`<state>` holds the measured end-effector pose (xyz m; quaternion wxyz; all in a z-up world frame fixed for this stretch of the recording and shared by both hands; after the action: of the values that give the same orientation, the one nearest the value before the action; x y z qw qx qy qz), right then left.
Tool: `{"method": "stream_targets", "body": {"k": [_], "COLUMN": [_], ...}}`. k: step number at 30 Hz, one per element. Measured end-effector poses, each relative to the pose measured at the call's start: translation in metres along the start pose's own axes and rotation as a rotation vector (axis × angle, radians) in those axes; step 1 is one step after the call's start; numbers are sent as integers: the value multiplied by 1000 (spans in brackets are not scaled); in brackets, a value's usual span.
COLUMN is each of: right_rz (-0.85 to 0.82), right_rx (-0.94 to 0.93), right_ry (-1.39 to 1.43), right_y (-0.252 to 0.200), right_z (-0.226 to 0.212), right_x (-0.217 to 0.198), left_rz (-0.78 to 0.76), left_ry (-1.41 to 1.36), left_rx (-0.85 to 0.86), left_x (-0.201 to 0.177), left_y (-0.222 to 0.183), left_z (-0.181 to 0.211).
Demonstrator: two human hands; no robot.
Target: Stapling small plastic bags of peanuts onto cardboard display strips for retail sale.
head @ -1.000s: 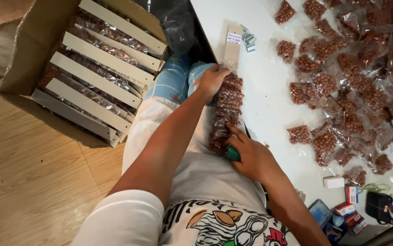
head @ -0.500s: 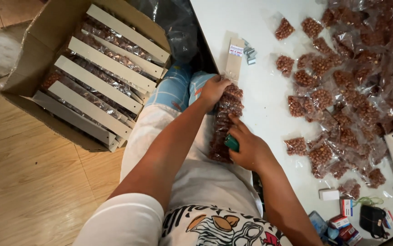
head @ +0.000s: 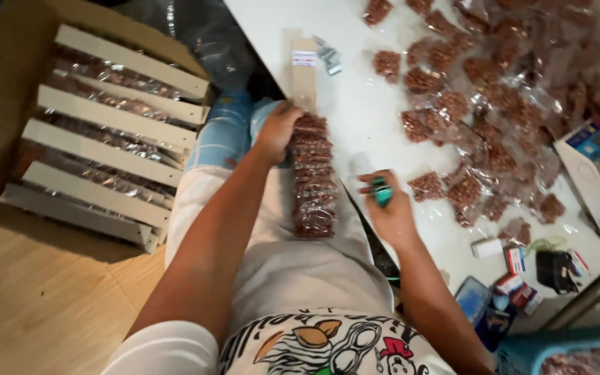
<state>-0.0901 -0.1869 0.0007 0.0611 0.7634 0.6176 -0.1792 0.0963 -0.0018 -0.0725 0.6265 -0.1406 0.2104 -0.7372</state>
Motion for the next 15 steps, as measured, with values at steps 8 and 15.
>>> {"method": "stream_targets", "body": {"k": [8, 15], "right_rz": [472, 444], "right_rx": [286, 546], "right_ry": [-749, -884], "right_y": [-5, 39], "right_z": [124, 62], "right_x": [-152, -137], "left_rz": [-46, -83], "left_ry": [-358, -196], "left_rx": [63, 105], "left_x": [-2, 0], "left_y": [-7, -26], "left_z": [-1, 31]}}
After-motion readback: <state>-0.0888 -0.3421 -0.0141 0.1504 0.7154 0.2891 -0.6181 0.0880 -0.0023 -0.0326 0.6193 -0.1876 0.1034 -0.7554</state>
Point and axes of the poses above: each hand's wrist, its own y-axis towards the middle knuckle, its own x-axis out of the palm, z = x × y, the point moved 3 cm from there along y, towards the middle knuckle, and after that the axes turned 7 degrees about y, right-handed, at the moved point
